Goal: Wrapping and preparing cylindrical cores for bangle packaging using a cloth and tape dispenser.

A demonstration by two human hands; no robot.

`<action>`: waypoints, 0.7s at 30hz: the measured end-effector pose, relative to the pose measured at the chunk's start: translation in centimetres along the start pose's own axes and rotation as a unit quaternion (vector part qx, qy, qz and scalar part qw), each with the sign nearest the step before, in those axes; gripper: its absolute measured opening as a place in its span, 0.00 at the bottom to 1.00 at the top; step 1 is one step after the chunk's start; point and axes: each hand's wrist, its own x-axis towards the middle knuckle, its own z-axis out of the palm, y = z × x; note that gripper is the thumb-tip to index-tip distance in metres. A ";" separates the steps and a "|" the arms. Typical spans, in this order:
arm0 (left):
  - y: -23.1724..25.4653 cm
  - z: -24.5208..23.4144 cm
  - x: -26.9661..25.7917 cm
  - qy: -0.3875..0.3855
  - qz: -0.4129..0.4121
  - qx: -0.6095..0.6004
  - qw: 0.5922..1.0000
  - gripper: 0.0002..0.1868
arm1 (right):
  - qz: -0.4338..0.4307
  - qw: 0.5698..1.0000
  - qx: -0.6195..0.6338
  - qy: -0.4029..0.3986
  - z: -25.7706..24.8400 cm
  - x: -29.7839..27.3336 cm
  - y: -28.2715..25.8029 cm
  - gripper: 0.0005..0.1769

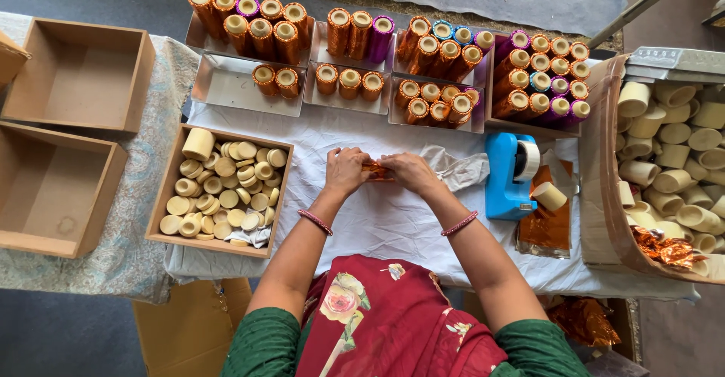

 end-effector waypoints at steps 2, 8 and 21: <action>0.1 -0.4 0.2 -0.009 -0.008 -0.002 1.000 0.11 | -0.001 1.000 -0.017 0.017 -0.5 -0.5 -1.2 0.19; -0.3 0.5 0.5 0.016 0.000 0.017 1.000 0.10 | -0.059 0.979 -0.156 0.113 0.9 -2.2 -2.7 0.11; 1.9 -0.3 -1.8 0.158 0.147 0.052 0.975 0.13 | -0.038 0.989 -0.086 0.116 -0.8 -1.2 -2.9 0.17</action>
